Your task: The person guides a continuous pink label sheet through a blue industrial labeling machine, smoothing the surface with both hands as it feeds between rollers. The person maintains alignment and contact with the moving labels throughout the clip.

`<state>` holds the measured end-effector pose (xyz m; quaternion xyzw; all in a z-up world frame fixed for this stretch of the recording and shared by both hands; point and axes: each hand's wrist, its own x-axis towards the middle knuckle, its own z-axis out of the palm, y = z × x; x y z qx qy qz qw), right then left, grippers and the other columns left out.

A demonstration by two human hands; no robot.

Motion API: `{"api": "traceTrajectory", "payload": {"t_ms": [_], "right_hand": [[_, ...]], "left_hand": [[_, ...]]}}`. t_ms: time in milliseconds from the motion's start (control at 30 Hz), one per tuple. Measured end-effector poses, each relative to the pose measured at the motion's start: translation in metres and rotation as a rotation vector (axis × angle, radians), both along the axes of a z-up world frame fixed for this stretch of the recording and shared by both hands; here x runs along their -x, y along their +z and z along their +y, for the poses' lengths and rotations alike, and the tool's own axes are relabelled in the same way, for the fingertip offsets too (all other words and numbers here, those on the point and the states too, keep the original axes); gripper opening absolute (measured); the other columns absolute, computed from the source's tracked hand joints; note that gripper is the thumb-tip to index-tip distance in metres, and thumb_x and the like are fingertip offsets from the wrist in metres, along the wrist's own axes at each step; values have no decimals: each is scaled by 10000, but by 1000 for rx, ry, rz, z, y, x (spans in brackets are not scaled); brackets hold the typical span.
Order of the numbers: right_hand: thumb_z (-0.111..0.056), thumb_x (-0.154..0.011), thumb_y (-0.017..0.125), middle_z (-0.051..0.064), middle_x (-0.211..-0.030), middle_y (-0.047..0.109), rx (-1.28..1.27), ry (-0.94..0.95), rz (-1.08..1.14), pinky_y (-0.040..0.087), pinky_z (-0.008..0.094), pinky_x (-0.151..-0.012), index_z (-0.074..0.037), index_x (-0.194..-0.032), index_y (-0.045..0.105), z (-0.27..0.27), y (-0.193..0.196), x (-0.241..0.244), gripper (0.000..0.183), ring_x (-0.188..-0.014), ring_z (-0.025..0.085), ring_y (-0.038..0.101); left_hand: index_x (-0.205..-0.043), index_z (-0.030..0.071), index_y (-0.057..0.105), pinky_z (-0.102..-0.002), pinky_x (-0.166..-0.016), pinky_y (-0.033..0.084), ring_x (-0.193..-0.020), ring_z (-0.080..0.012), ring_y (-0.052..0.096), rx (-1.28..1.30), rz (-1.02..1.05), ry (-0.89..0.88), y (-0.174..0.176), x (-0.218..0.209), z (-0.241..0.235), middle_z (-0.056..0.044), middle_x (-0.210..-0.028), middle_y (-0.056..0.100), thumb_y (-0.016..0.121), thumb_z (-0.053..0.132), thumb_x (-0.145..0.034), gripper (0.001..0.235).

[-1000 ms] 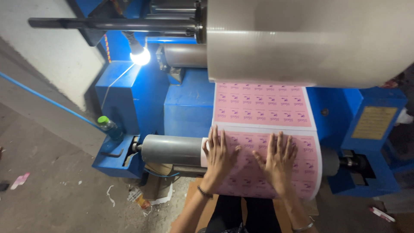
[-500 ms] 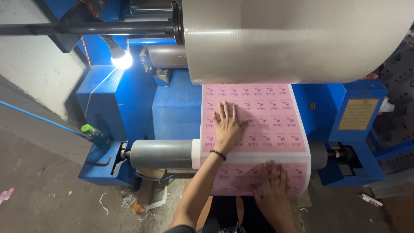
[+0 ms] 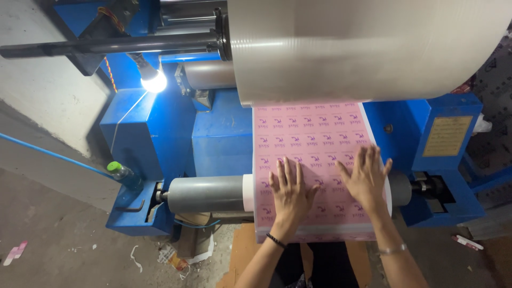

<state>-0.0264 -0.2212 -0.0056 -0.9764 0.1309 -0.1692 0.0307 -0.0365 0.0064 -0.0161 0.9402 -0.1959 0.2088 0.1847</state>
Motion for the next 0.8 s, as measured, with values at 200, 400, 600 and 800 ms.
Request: {"api": "traceTrajectory", "payload": {"t_ms": [200, 400, 600, 800], "right_hand": [[-801, -930, 253, 275, -1658, 110, -38, 42, 248, 74, 674, -1188, -86, -1604, 203, 44, 56, -63, 983, -1520, 455, 98], [-796, -897, 200, 137, -1684, -40, -102, 155, 377, -5, 676, -1166, -202, -1620, 65, 121, 75, -65, 945, -1513, 421, -70], [-760, -944, 143, 91, -1697, -20, -72, 226, 266, -67, 656, -1207, -244, -1626, 84, 120, 47, -15, 857, -1537, 367, -90], [-759, -932, 182, 137, -1671, -55, 108, 270, 232, -46, 689, -1147, -198, -1604, 51, 113, 23, 21, 885, -1505, 408, -104]], "left_hand": [[-1584, 40, 285, -599, -1207, 22, -1539, -424, 62, -21, -67, -39, -16, 39, 14, -273, -1652, 143, 481, 635, -944, 895], [-1602, 72, 278, -565, -1212, 22, -1549, -388, 72, -44, -115, -65, -32, 76, 30, -252, -1660, 160, 573, 630, -931, 921], [-1556, 86, 333, -563, -1152, 115, -1498, -392, 177, 25, 16, -156, -40, 111, 46, -234, -1602, 245, 780, 437, -794, 951], [-1356, 48, 558, -507, -1137, 253, -1274, -319, 492, 218, 136, -230, -15, 92, 79, -148, -1344, 578, 824, 281, -790, 668]]}}
